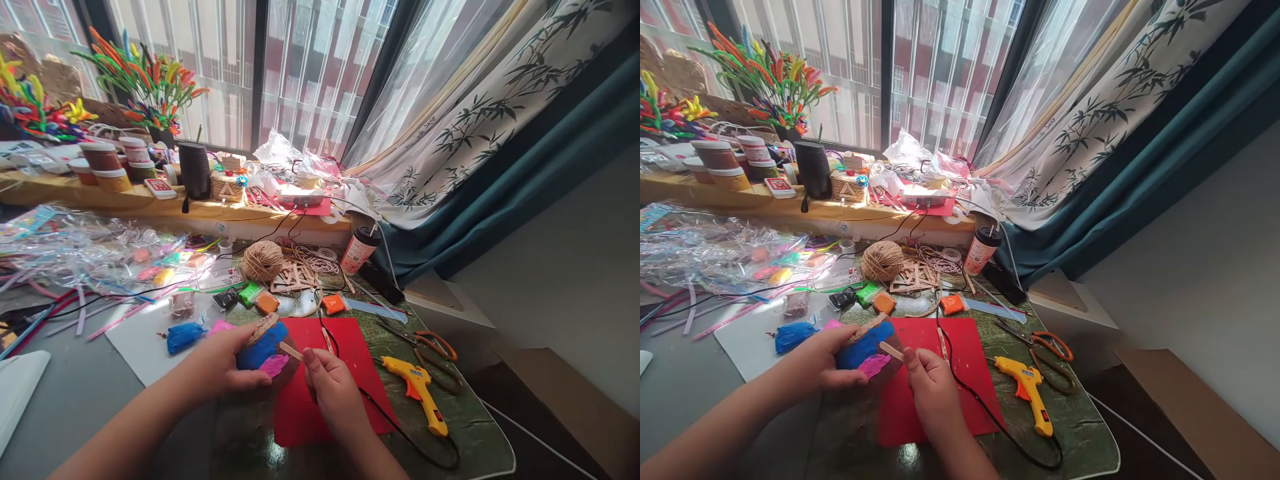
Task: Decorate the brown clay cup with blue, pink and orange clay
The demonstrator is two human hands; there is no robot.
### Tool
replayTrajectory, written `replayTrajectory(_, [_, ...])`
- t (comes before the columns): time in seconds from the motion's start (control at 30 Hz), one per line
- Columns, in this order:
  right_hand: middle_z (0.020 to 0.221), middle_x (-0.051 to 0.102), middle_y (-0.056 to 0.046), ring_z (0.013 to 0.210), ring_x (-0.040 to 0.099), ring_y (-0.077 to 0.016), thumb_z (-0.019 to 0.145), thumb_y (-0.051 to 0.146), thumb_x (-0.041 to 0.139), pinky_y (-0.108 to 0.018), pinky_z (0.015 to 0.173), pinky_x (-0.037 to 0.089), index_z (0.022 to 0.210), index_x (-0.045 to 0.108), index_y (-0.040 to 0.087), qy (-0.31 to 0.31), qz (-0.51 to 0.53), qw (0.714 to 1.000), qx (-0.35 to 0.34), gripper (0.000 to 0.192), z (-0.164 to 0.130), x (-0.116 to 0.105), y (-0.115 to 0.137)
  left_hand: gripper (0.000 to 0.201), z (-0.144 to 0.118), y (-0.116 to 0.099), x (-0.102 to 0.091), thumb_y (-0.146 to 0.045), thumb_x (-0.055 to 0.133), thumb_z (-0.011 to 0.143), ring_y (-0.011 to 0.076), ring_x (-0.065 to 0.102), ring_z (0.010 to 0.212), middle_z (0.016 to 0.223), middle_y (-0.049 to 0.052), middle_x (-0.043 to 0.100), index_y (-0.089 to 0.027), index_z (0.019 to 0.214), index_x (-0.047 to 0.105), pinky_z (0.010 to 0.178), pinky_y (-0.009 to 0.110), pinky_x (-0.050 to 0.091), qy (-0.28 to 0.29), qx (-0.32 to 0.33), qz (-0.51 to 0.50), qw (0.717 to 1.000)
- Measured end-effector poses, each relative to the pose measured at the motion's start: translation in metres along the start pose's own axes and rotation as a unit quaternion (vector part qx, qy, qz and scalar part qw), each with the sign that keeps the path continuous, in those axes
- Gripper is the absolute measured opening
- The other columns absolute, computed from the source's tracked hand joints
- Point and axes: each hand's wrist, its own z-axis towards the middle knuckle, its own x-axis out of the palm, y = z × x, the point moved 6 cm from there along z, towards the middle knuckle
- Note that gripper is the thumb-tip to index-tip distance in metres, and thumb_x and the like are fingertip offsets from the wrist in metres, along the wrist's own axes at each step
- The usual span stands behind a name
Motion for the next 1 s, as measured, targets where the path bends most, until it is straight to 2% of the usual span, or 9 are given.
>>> replayTrajectory(0.23, [0.054, 0.033, 0.008, 0.052, 0.028, -0.0124, 0.076, 0.101, 0.057, -0.029, 0.05, 0.022, 0.062, 0.045, 0.026, 0.005, -0.011, 1.0, 0.028, 0.077, -0.006, 0.012, 0.0, 0.06, -0.002, -0.004, 0.0, -0.058, 0.083, 0.082, 0.033, 0.074, 0.102, 0.117, 0.006, 0.082, -0.026, 0.131, 0.073, 0.094, 0.038, 0.055, 0.009, -0.011, 0.026, 1.0])
replayTrajectory(0.47, [0.06, 0.034, 0.005, 0.06, 0.032, -0.0149, 0.076, 0.102, 0.054, -0.03, 0.056, 0.025, 0.058, 0.042, 0.026, -0.05, -0.106, 0.993, -0.015, 0.079, -0.006, 0.009, 0.007, 0.063, -0.003, -0.002, 0.002, -0.06, 0.084, 0.081, 0.0369, 0.073, 0.112, 0.126, 0.01, 0.08, -0.024, 0.131, 0.073, 0.098, 0.041, 0.054, 0.004, -0.012, 0.035, 0.999])
replayTrajectory(0.57, [0.059, 0.035, 0.006, 0.058, 0.032, -0.0146, 0.076, 0.101, 0.055, -0.03, 0.054, 0.025, 0.06, 0.045, 0.026, -0.028, -0.067, 0.997, -0.004, 0.078, -0.002, 0.012, 0.002, 0.066, -0.002, 0.0, 0.001, -0.063, 0.083, 0.082, 0.0371, 0.073, 0.112, 0.125, 0.01, 0.081, -0.024, 0.133, 0.072, 0.098, 0.041, 0.055, -0.002, -0.006, 0.02, 1.0])
replayTrajectory(0.67, [0.055, 0.033, 0.007, 0.053, 0.029, -0.0136, 0.076, 0.101, 0.056, -0.03, 0.051, 0.024, 0.063, 0.046, 0.026, -0.008, -0.009, 1.0, 0.018, 0.076, -0.003, 0.015, -0.004, 0.084, -0.001, 0.001, 0.001, -0.064, 0.093, 0.069, 0.039, 0.073, 0.117, 0.13, 0.01, 0.079, -0.025, 0.139, 0.068, 0.1, 0.041, 0.055, 0.012, 0.018, 0.002, 1.0])
replayTrajectory(0.77, [0.057, 0.033, 0.007, 0.054, 0.028, -0.0134, 0.084, 0.095, 0.055, -0.029, 0.052, 0.024, 0.064, 0.043, 0.026, -0.023, -0.011, 1.0, -0.011, 0.073, -0.01, 0.012, -0.003, 0.096, -0.001, 0.006, 0.001, -0.059, 0.1, 0.061, 0.0402, 0.073, 0.118, 0.131, 0.011, 0.079, -0.026, 0.143, 0.064, 0.103, 0.043, 0.054, 0.012, 0.005, 0.024, 1.0])
replayTrajectory(1.0, [0.061, 0.036, 0.004, 0.061, 0.035, -0.016, 0.089, 0.091, 0.052, -0.031, 0.057, 0.024, 0.061, 0.041, 0.025, -0.026, -0.132, 0.989, -0.067, 0.072, -0.012, 0.012, -0.001, 0.091, 0.002, 0.006, 0.003, -0.05, 0.101, 0.061, 0.0427, 0.074, 0.116, 0.13, 0.014, 0.079, -0.023, 0.14, 0.065, 0.097, 0.045, 0.057, -0.005, -0.055, 0.075, 0.996])
